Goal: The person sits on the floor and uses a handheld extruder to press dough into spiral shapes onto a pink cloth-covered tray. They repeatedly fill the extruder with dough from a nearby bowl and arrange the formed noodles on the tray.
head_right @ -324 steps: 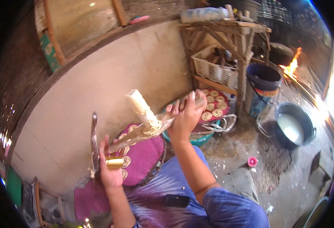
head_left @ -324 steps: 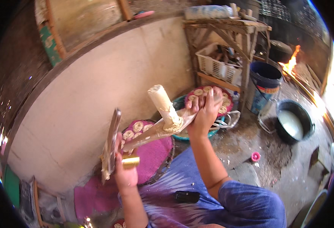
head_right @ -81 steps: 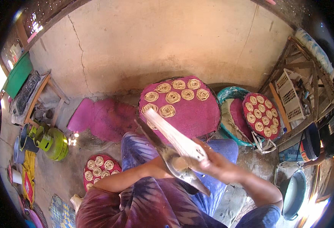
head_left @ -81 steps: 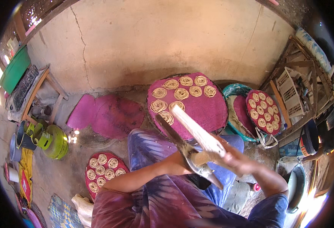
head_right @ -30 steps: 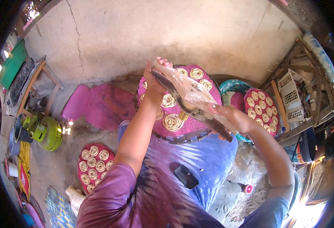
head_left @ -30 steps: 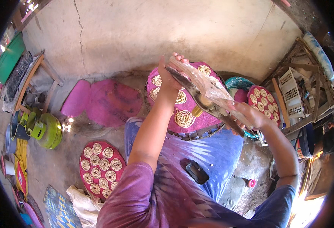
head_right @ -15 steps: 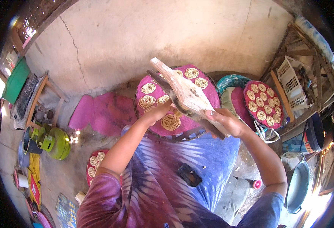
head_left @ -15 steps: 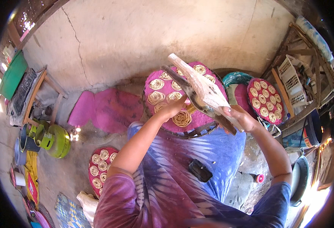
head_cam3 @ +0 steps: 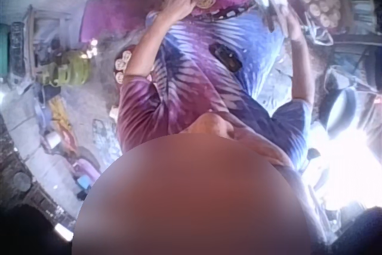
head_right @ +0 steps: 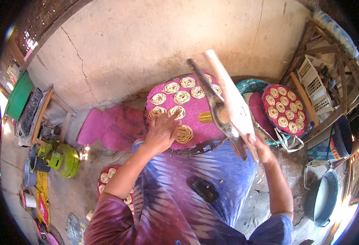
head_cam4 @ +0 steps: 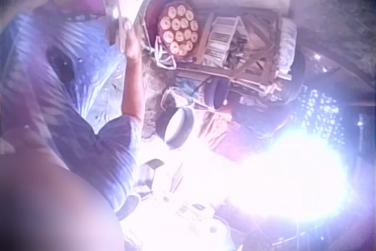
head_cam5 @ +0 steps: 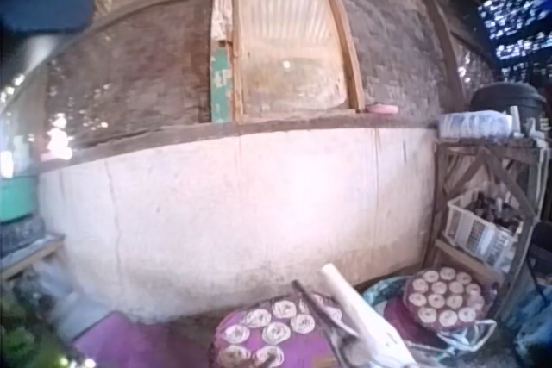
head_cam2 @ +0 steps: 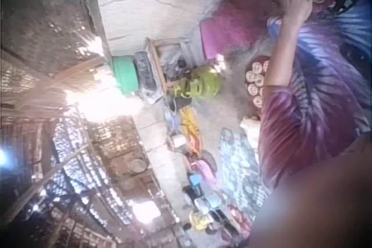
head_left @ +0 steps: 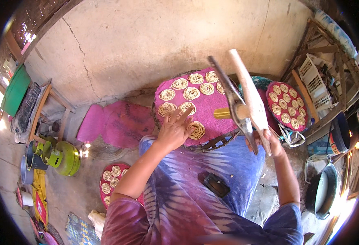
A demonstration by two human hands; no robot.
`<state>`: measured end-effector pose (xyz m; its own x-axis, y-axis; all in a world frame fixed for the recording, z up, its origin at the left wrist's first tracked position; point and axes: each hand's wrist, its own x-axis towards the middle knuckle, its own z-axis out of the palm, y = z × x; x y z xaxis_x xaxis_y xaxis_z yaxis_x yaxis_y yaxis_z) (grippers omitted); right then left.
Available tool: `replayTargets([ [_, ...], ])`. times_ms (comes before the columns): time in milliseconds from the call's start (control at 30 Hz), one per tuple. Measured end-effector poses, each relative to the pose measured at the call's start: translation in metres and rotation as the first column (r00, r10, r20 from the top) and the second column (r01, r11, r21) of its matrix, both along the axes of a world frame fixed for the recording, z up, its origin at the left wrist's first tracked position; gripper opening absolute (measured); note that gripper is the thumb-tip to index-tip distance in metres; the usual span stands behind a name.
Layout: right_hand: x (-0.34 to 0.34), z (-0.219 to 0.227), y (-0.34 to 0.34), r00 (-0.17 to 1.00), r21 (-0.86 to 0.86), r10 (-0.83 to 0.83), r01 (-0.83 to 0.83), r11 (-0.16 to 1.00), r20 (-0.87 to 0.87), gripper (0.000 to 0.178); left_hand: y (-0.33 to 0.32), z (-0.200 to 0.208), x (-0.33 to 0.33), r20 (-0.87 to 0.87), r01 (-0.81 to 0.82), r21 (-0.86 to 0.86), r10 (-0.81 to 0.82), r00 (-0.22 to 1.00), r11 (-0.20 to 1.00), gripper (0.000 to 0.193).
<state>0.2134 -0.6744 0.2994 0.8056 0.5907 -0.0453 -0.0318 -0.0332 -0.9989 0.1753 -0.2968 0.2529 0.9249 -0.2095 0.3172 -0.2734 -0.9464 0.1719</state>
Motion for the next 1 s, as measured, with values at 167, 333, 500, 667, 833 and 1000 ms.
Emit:
replayTargets([
  [167, -0.023, -0.064, -0.024, 0.988, 0.384, 0.052, 0.009, 0.923, -0.147, 0.115, 0.019, 0.016, 0.000, 0.092, -0.077, -0.044, 0.081, 0.993, 0.996, 0.029],
  [333, -0.041, -0.119, -0.018, 0.878, 0.844, 0.455, -0.124, 0.521, -0.151, 0.116, 0.017, 0.018, 0.014, 0.076, -0.017, -0.052, 0.021, 0.997, 0.999, 0.020],
  [500, -0.039, -0.134, -0.020, 0.880, 0.873, 0.452, -0.097, 0.478, -0.149, 0.116, 0.013, 0.017, 0.027, 0.056, 0.004, 0.016, -0.005, 0.998, 1.000, 0.010],
  [667, -0.032, -0.132, -0.022, 0.893, 0.872, 0.425, -0.086, 0.482, -0.147, 0.117, 0.008, 0.014, 0.031, 0.027, -0.004, 0.004, 0.003, 1.000, 1.000, 0.007],
  [833, -0.031, -0.133, -0.022, 0.898, 0.873, 0.412, -0.074, 0.483, -0.152, 0.117, 0.003, 0.017, 0.028, 0.042, 0.080, -0.069, -0.078, 0.996, 0.994, 0.013],
  [1000, -0.032, -0.136, -0.024, 0.901, 0.874, 0.405, -0.065, 0.482, -0.157, 0.117, -0.003, 0.023, 0.024, -0.029, 0.059, 0.028, -0.058, 0.998, 0.998, 0.025],
])
